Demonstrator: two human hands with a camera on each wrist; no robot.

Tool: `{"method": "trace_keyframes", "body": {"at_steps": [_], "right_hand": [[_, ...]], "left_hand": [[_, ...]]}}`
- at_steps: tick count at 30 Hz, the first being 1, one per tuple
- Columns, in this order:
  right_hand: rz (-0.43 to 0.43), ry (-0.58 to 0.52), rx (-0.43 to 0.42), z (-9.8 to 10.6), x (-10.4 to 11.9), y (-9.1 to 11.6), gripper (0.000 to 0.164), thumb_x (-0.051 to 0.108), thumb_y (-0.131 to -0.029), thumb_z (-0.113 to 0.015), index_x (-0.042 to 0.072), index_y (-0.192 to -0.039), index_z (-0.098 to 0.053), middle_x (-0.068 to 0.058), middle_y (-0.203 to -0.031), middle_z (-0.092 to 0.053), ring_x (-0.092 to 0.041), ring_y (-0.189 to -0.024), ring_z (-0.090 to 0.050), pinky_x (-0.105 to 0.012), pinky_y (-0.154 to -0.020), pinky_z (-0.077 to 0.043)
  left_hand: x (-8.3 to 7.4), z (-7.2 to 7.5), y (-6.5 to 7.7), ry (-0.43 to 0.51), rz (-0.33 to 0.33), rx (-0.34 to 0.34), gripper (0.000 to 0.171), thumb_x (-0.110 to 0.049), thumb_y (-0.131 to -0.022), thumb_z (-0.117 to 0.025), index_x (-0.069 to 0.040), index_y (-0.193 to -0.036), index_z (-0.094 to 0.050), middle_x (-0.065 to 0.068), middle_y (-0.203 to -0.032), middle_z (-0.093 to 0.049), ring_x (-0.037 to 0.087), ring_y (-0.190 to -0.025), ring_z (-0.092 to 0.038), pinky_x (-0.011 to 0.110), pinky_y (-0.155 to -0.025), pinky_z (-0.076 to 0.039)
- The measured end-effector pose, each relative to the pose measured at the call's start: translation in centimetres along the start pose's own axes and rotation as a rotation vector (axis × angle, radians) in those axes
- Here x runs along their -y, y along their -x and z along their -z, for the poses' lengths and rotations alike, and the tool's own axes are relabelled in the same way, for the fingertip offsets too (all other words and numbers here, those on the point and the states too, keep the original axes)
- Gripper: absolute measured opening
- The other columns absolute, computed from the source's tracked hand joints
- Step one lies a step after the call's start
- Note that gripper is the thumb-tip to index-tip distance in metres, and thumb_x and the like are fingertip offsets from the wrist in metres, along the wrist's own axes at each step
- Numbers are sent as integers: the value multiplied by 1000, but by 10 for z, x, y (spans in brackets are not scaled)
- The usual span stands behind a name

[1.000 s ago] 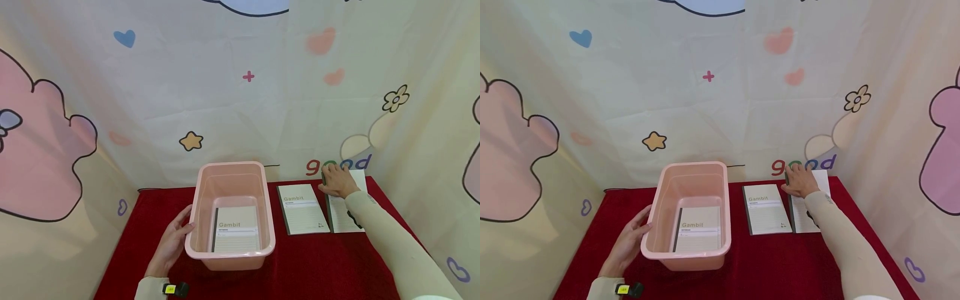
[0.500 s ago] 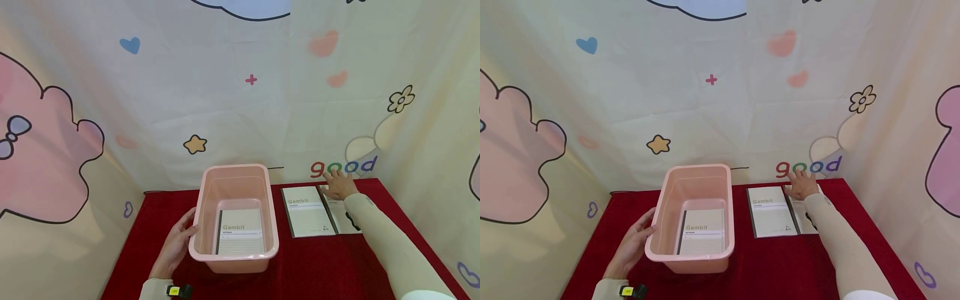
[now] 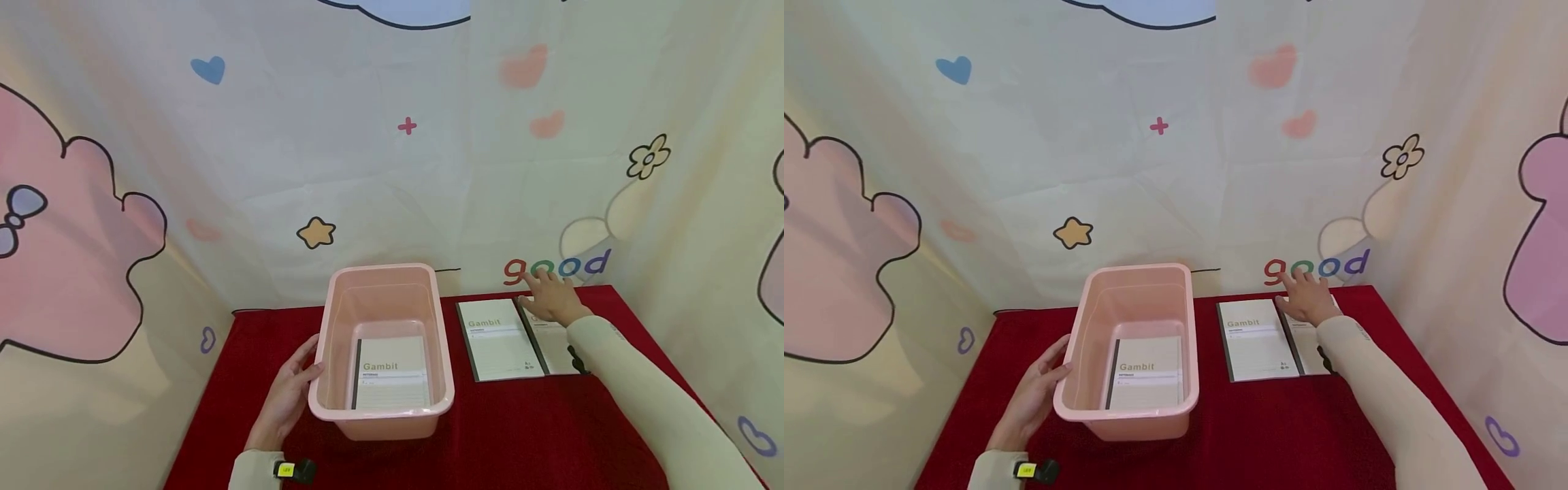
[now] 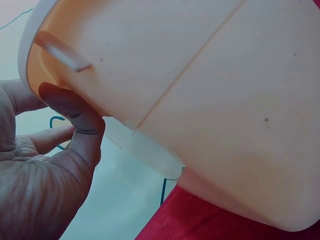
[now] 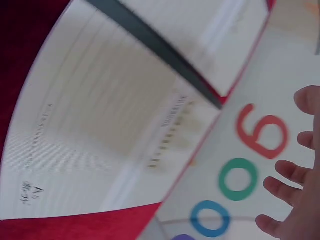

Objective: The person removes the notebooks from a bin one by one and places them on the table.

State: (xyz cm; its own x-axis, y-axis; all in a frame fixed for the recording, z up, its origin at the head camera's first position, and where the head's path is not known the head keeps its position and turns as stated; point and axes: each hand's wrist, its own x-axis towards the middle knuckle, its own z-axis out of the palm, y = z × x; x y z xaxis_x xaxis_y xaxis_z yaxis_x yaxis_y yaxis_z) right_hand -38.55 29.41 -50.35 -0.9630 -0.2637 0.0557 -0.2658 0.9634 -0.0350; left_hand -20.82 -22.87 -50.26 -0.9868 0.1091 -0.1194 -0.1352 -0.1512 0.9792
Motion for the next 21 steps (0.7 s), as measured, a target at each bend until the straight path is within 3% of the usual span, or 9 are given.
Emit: {"method": "trace_keyframes", "body": {"at_steps": [5, 14, 21], "right_hand": [[23, 18, -44, 19, 7, 6, 60, 38, -97, -51, 7, -147, -39, -26, -142, -43, -48, -131, -42, -74, -104, -31], [54, 19, -106, 49, 28, 28, 61, 37, -96, -55, 7, -146, -39, -24, -139, -43, -46, -126, -46, -72, -101, -34], [79, -21, -180, 77, 57, 36, 54, 37, -96, -55, 15, -143, -42, -20, -138, -46, -44, -125, -47, -68, -98, -38]], "left_hand": [[-1, -1, 1, 5, 3, -1, 60, -15, -96, -59, -21, -151, -34, 7, -151, -35, 24, -129, -49, 27, -95, -54], [-2, -3, 2, 3, 14, 9, 60, -15, -97, -58, -22, -151, -33, 6, -153, -35, 24, -130, -49, 27, -96, -53], [-2, -2, 2, 14, 11, 13, 61, -15, -97, -59, -22, -151, -33, 6, -153, -35, 23, -128, -51, 28, -96, -54]]}}
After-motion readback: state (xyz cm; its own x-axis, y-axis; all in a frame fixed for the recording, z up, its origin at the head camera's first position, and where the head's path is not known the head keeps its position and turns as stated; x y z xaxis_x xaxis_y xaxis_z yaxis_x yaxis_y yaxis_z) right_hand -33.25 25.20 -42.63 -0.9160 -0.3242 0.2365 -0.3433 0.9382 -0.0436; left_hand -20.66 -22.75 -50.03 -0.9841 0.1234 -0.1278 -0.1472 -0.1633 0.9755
